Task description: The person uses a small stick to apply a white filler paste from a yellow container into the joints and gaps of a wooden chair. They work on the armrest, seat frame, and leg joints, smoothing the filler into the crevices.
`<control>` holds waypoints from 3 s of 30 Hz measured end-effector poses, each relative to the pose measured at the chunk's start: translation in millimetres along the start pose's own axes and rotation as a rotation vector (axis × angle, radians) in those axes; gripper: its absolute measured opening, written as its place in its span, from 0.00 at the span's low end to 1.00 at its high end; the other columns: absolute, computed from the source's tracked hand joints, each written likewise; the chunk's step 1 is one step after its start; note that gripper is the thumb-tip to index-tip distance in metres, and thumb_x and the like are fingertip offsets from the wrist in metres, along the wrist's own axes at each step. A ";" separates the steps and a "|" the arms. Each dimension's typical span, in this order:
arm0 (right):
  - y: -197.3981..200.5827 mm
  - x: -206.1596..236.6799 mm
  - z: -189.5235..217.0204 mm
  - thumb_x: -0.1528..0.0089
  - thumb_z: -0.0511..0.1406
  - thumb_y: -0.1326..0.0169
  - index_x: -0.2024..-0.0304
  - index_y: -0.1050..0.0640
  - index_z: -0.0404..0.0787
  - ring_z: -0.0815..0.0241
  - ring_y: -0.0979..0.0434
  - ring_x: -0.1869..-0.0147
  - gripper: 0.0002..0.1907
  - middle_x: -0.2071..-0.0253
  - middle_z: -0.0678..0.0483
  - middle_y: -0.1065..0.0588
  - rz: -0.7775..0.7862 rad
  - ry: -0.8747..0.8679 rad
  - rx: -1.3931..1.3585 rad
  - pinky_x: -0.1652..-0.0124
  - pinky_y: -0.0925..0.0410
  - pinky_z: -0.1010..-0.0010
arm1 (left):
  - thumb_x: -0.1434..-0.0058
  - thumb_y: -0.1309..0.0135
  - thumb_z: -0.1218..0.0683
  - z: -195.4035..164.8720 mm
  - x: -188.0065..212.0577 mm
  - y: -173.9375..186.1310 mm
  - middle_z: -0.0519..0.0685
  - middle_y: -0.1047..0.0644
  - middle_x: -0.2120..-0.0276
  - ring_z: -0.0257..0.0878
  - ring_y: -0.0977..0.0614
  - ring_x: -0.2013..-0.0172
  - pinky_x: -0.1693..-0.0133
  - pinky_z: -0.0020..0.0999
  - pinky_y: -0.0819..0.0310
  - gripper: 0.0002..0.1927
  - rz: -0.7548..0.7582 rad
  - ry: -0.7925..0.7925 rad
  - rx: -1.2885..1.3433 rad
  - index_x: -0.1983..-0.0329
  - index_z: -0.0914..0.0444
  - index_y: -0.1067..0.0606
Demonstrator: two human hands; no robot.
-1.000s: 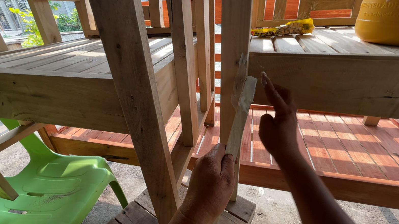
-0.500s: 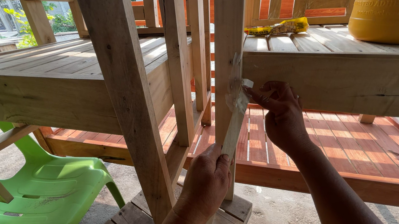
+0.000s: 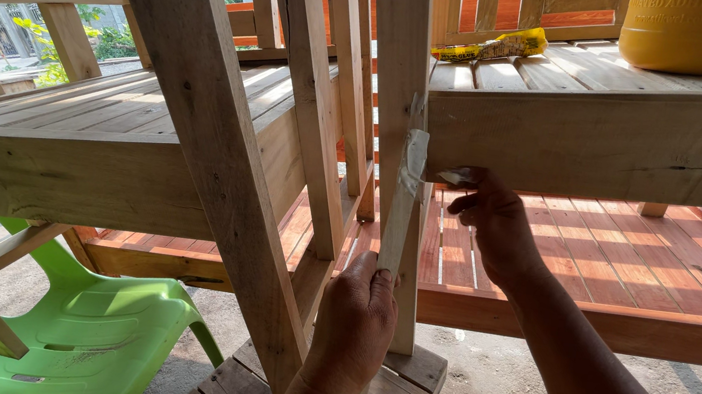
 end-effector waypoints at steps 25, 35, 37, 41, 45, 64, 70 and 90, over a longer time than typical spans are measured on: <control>-37.2 9.4 -25.1 0.46 0.21 0.53 0.26 0.35 0.56 0.68 0.33 0.66 0.46 0.56 0.57 0.30 0.029 -0.233 0.017 0.62 0.34 0.74 | 0.29 0.59 0.53 1.0 0.1 -3.6 0.51 0.23 0.78 0.34 0.23 0.81 0.79 0.33 0.28 0.15 0.027 0.060 0.084 0.68 0.65 0.29; -30.9 5.9 -3.7 0.42 0.24 0.48 0.28 0.33 0.66 0.67 0.30 0.65 0.43 0.60 0.57 0.27 -0.063 -0.116 0.670 0.61 0.29 0.71 | 0.28 0.60 0.52 1.8 -3.2 -6.0 0.51 0.24 0.79 0.33 0.22 0.81 0.79 0.32 0.26 0.15 0.031 0.057 0.069 0.66 0.64 0.28; -35.8 9.0 -0.9 0.44 0.24 0.46 0.27 0.34 0.64 0.67 0.30 0.64 0.45 0.59 0.55 0.28 -0.050 -0.071 0.620 0.59 0.30 0.73 | 0.28 0.60 0.52 2.8 -3.0 -6.3 0.51 0.24 0.79 0.34 0.23 0.81 0.79 0.32 0.27 0.16 0.032 0.069 0.119 0.67 0.65 0.28; -33.1 16.7 -14.4 0.45 0.24 0.46 0.27 0.36 0.65 0.67 0.30 0.64 0.46 0.56 0.56 0.27 -0.075 -0.207 0.587 0.59 0.29 0.72 | 0.28 0.60 0.52 1.5 -2.8 -6.0 0.51 0.23 0.79 0.33 0.22 0.81 0.79 0.32 0.26 0.15 0.039 0.054 0.086 0.67 0.65 0.28; -33.9 21.9 -26.0 0.46 0.23 0.47 0.28 0.34 0.61 0.65 0.29 0.64 0.46 0.50 0.56 0.26 -0.090 -0.276 0.373 0.58 0.28 0.69 | 0.28 0.59 0.53 3.3 -2.5 -5.1 0.51 0.23 0.78 0.34 0.22 0.81 0.79 0.33 0.26 0.15 0.034 0.064 0.102 0.67 0.65 0.28; -61.3 40.1 -41.6 0.51 0.19 0.59 0.25 0.35 0.55 0.55 0.32 0.48 0.51 0.36 0.44 0.32 -0.196 -0.359 -0.197 0.55 0.34 0.70 | 0.28 0.59 0.52 -4.8 4.8 -1.6 0.51 0.27 0.81 0.36 0.23 0.81 0.78 0.35 0.27 0.15 0.032 0.033 0.021 0.68 0.65 0.29; -51.7 36.9 -38.8 0.51 0.19 0.62 0.28 0.32 0.47 0.58 0.29 0.38 0.47 0.31 0.55 0.32 -0.177 -0.271 -0.284 0.54 0.33 0.71 | 0.28 0.59 0.51 -2.7 4.7 -0.9 0.52 0.27 0.82 0.37 0.23 0.81 0.77 0.36 0.28 0.15 0.030 0.058 0.033 0.68 0.64 0.29; -92.3 43.9 -4.4 0.43 0.33 0.39 0.25 0.56 0.38 0.33 0.45 0.28 0.52 0.23 0.36 0.56 -0.231 0.008 1.122 0.39 0.43 0.40 | 0.28 0.59 0.53 -11.0 10.1 1.6 0.50 0.24 0.78 0.33 0.23 0.80 0.76 0.32 0.25 0.15 0.067 0.077 0.102 0.64 0.65 0.26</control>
Point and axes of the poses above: each hand's wrist, its own x-axis away from the middle knuckle, its own y-axis out of the back of the hand, z = x × y, the point moved 9 cm from there along -x, towards the middle knuckle
